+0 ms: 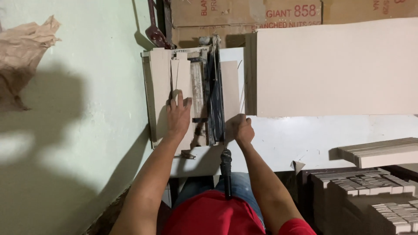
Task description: The person uses a manual guillotine paper cutter to slice a large sheet of cardboard into smaller rectangular strips. They align the cardboard against the cutter's guide, pull down the lever to make the cut, and then stack the resulting pieces on the table.
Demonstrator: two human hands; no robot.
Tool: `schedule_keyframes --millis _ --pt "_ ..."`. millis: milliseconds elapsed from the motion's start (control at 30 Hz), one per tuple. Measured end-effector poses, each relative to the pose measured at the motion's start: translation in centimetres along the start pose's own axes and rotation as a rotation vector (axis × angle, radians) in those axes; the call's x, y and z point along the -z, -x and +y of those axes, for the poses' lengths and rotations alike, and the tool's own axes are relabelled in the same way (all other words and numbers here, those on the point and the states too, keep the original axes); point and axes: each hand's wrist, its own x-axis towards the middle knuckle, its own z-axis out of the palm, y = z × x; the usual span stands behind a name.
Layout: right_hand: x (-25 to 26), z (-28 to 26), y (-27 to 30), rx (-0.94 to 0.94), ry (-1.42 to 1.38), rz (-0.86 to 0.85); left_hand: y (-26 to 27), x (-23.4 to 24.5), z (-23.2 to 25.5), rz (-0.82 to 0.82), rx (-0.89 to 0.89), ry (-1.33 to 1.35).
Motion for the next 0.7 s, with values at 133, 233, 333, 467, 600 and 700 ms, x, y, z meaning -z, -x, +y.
schedule_keyframes --millis 133,233,333,467,600,700 --pt "6.1 -1.0 2.5 -0.035 -0.24 -0.008 0.4 1.3 0.5 -0.057 0.016 0.064" --pt "8.2 0.4 4.6 -0.06 -0.473 -0.033 0.8 1.8 1.4 -0.071 -0.065 -0.025" --pt "6.9 3.1 5.6 -0.04 -0.651 -0.119 1.2 2.3 2.8 -0.205 -0.064 0.068" --pt "7.3 3.7 6.7 -0.012 -0.8 -0.146 1.1 0.0 3.7 -0.353 -0.083 0.177" --pt "7.7 2.5 7.0 0.159 -0.778 -0.15 0.5 -3.2 3.8 -0.291 -0.196 0.112" --pt "6.2 1.6 6.2 -0.004 -0.665 -0.215 0.1 -3.5 4.0 -0.28 -0.177 0.108"
